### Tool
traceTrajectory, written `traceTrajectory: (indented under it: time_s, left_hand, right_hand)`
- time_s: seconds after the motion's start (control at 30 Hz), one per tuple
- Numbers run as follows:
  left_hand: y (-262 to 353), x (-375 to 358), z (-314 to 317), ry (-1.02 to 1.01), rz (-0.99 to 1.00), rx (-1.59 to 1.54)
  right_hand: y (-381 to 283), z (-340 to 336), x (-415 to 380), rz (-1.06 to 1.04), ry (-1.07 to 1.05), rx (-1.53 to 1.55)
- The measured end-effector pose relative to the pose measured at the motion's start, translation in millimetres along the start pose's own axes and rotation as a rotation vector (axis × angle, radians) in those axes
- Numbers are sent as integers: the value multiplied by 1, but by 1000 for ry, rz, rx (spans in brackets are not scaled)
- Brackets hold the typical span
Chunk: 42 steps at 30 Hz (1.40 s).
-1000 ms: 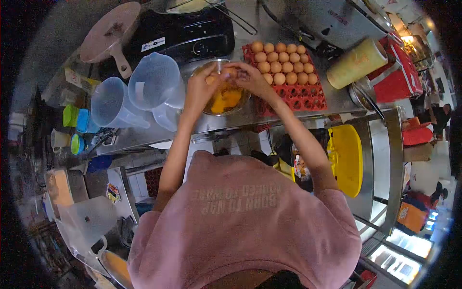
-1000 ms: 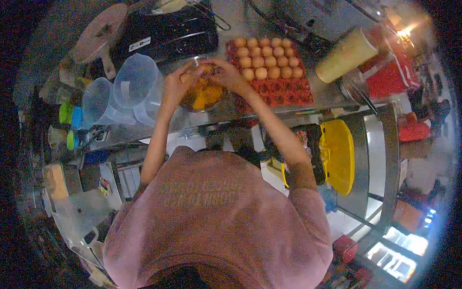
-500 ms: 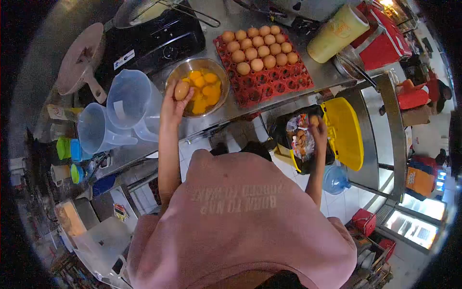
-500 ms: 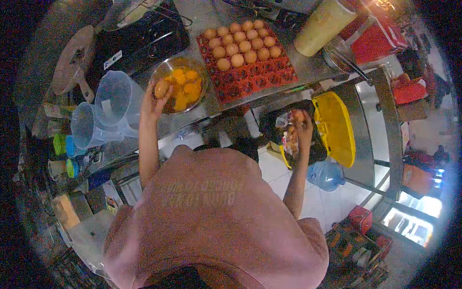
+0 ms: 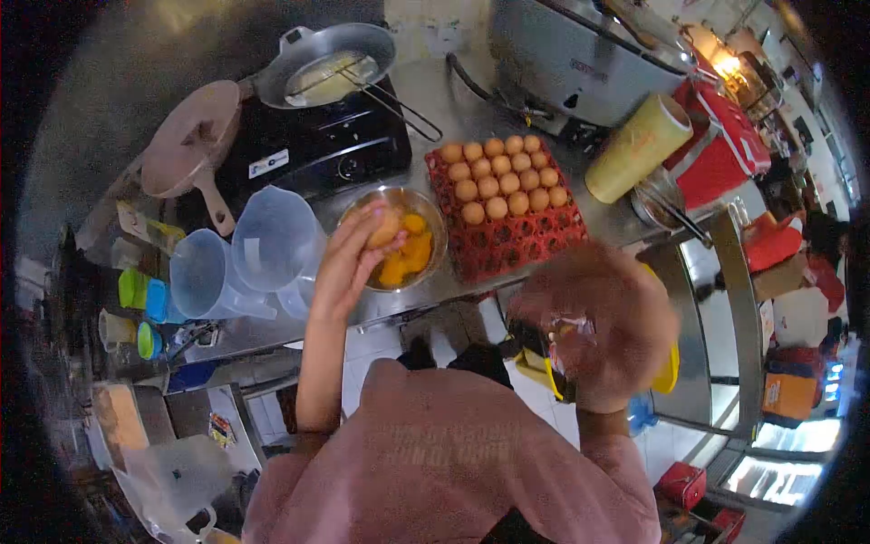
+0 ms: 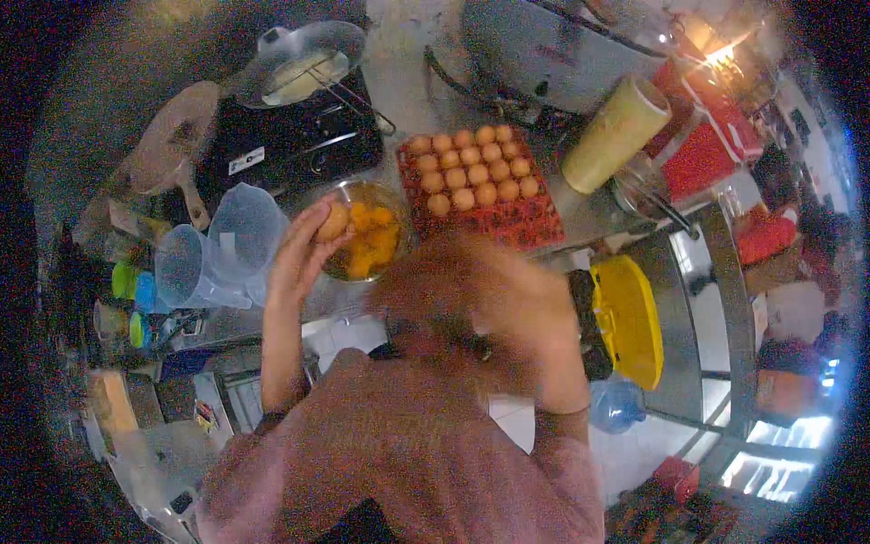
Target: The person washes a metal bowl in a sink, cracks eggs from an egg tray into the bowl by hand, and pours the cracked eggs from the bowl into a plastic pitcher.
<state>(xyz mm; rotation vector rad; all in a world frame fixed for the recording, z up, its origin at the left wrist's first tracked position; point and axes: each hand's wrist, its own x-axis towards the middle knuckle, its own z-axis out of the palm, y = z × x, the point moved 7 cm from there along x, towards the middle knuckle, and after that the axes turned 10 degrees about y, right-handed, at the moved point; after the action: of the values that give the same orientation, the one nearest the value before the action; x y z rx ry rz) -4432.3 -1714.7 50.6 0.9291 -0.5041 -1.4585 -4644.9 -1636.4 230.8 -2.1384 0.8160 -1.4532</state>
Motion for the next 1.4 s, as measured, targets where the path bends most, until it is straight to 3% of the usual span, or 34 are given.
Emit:
traceTrajectory:
  time_s: [0.13,0.27,0.53,0.63,0.7,0.8,0.83,0.9,0.97,1.03,1.07,1.1,1.2,1.33,1.4]
  left_hand:
    - [50,-41,61,-140,124,168]
    - [67,-52,70,-178,258,286]
    - [58,-52,63,-89,193,212]
    - [54,-49,60,-63,150,167]
    - [51,-47,52,-20,131,119]
    - [28,-28,20,-7,42,-64]
    - [20,-22,7,34,50,-133]
    - [-1,-9,-22,72,18,-180]
    - [-16,-2,-41,125,-22,-244]
    - [-28,5,-55,154,-59,-257]
    - [-33,7,-60,171,-79,-260]
    - [-34,9,-62,177,-82,-274]
    - [-44,12,-64,169,-93,-302]
    - [-51,22,-63,101,-130,-298]
    - [-56,25,-66,107,-159,-302]
  right_hand:
    - [-53,29,-4,-328,-317,20]
    - [-72,41,-12,-454,-485,27]
    - [-76,41,-7,-523,-594,7]
    - [-63,29,23,-497,-512,-44]
    - [-34,14,57,-372,-303,-130]
    - [74,-23,75,-4,206,-253]
    - [131,-30,65,108,163,-365]
    - [271,-44,22,65,73,-733]
    - [323,-42,-15,540,-357,-1010]
    - [368,-43,-46,261,-261,-912]
    - [380,-43,-59,126,-215,-855]
    - [393,-48,-67,344,-162,-911]
    - [407,-46,-68,191,-153,-806]
    - [423,-60,-79,232,-206,-692]
    - [422,-74,-85,494,-99,-415]
